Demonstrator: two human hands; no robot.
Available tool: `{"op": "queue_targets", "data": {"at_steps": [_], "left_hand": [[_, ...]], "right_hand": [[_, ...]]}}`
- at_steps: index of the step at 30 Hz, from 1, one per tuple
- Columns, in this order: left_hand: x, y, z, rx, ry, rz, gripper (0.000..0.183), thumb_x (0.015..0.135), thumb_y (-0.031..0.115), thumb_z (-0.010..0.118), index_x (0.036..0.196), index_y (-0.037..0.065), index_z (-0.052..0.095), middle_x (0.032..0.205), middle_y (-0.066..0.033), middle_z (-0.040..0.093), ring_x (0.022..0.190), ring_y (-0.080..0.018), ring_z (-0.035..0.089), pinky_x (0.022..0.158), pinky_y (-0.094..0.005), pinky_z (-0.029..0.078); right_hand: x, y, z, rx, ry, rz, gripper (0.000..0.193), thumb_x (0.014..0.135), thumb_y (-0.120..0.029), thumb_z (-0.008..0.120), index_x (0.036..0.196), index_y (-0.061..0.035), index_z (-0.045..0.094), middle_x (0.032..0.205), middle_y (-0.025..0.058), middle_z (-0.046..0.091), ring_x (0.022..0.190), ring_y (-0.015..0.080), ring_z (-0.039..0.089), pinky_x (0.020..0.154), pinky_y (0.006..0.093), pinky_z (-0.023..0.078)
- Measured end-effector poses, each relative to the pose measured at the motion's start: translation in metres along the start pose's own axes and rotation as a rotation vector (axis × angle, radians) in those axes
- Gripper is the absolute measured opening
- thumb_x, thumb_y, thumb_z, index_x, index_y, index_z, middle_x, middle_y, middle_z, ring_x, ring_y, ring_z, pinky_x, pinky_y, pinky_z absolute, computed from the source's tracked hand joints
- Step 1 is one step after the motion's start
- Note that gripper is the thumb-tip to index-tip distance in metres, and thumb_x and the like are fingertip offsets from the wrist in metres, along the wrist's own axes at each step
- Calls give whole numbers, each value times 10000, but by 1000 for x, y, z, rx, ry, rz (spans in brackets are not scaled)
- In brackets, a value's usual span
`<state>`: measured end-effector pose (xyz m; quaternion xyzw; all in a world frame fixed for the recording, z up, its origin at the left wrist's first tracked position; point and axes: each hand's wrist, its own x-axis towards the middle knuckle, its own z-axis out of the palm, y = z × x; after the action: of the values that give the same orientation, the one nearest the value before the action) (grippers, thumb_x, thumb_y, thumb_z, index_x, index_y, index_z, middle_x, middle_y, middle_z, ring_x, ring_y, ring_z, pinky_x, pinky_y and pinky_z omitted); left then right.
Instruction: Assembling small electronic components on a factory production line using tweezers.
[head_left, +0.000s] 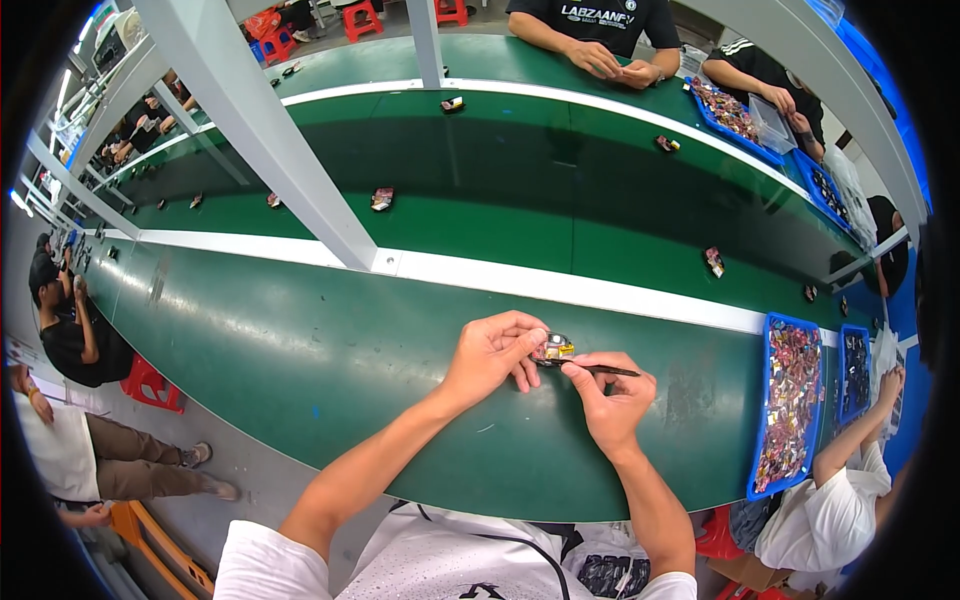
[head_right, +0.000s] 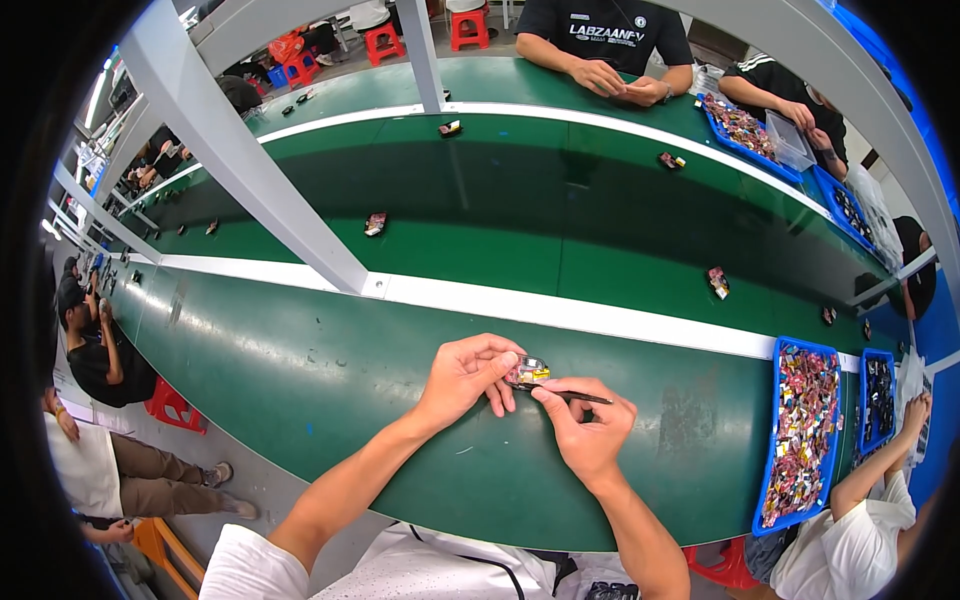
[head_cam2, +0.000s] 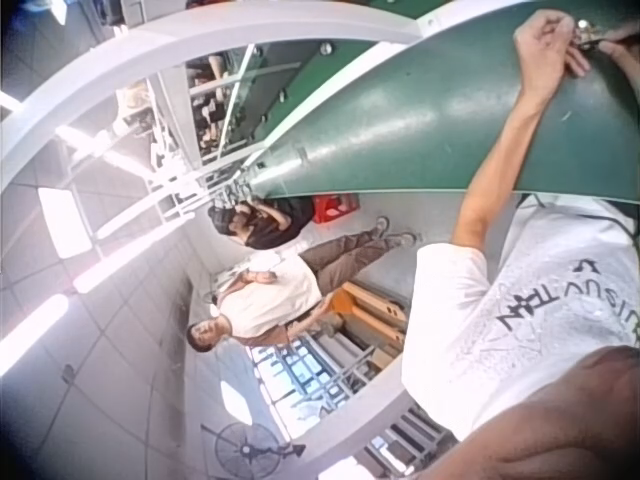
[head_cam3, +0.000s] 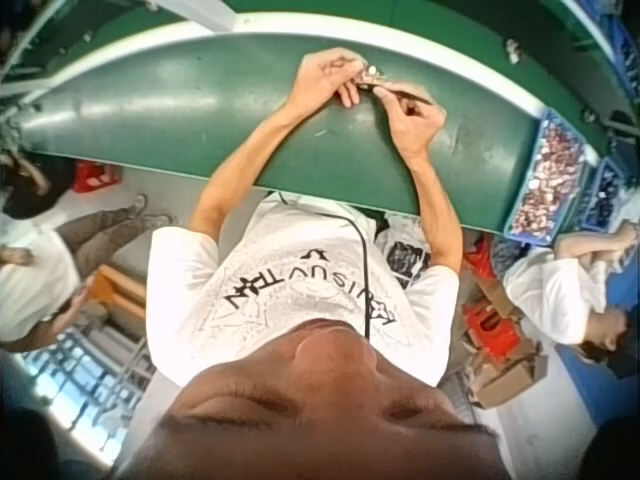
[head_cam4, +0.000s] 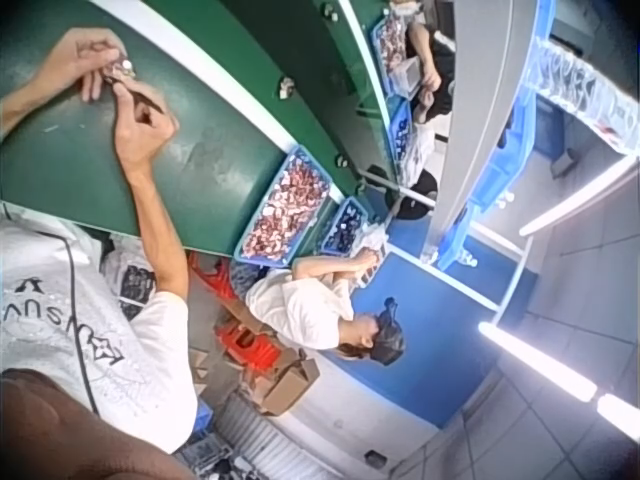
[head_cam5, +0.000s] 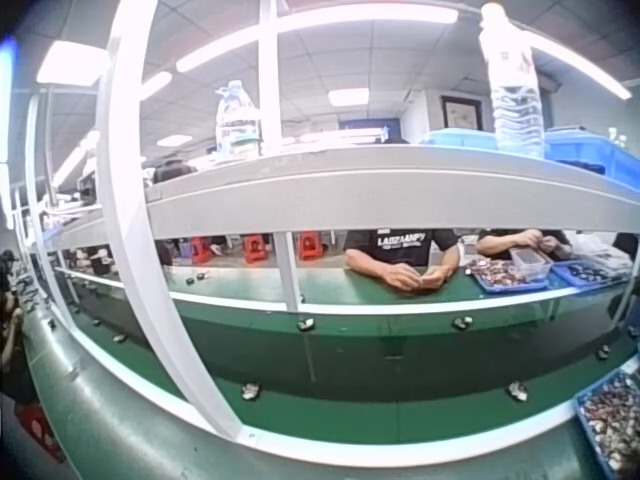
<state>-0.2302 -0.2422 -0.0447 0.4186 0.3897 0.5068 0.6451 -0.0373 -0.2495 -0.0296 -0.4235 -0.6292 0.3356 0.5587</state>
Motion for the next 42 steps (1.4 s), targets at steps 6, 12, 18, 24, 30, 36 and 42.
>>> {"op": "queue_targets", "data": {"at_steps": [6, 12, 18, 24, 30, 36, 42], "left_hand": [[0, 0, 0, 3, 7, -6, 245, 1035, 129, 588, 1141, -88, 631, 906, -149, 713, 607, -182, 698, 482, -262, 567], [1, -2, -1, -13, -5, -2, 249, 1038, 137, 586, 1138, -85, 635, 899, -148, 716, 602, -181, 696, 485, -262, 566], [0, -1, 2, -18, 4, 22, 241, 1034, 127, 590, 1137, -86, 634, 892, -149, 714, 600, -183, 695, 486, -260, 566], [-1, -3, 3, -22, 31, 31, 221, 1031, 102, 586, 1130, -90, 631, 874, -148, 704, 603, -183, 695, 491, -261, 571], [-2, -3, 4, -10, 38, 44, 209, 1024, 90, 594, 1123, -91, 630, 868, -149, 701, 604, -182, 695, 493, -261, 572], [-2, -3, 3, 8, 53, 41, 198, 1020, 85, 599, 1115, -84, 638, 868, -147, 702, 605, -176, 693, 489, -259, 569], [-3, -4, 3, 35, 66, 44, 195, 1018, 87, 602, 1110, -80, 643, 866, -139, 704, 602, -168, 688, 488, -262, 570]], "right_hand": [[0, 1, 1, -33, 3, -66, 117, 779, 11, 847, 859, -18, 767, 688, -4, 689, 473, 17, 381, 436, 217, 259], [-1, 1, 0, -35, -22, -55, 124, 775, 12, 847, 867, -20, 770, 730, 9, 722, 469, 18, 392, 435, 216, 270], [-1, 0, 0, -28, -20, -66, 124, 778, 13, 844, 870, -30, 773, 758, 23, 738, 461, 18, 394, 434, 215, 278], [0, -5, 0, -86, -35, -80, 106, 772, 7, 851, 830, -13, 765, 749, 29, 727, 506, 27, 461, 462, 206, 317], [-2, -4, -1, -90, -35, -35, 111, 768, 17, 849, 834, -9, 763, 721, 20, 709, 489, 23, 438, 455, 207, 299], [2, -2, -3, -85, -44, -72, 127, 767, 32, 839, 853, -2, 753, 747, 26, 717, 484, 19, 449, 448, 207, 299], [3, -2, -3, -98, -71, -138, 154, 753, 1, 849, 879, -42, 772, 757, 45, 732, 434, 30, 402, 419, 222, 288]]}}
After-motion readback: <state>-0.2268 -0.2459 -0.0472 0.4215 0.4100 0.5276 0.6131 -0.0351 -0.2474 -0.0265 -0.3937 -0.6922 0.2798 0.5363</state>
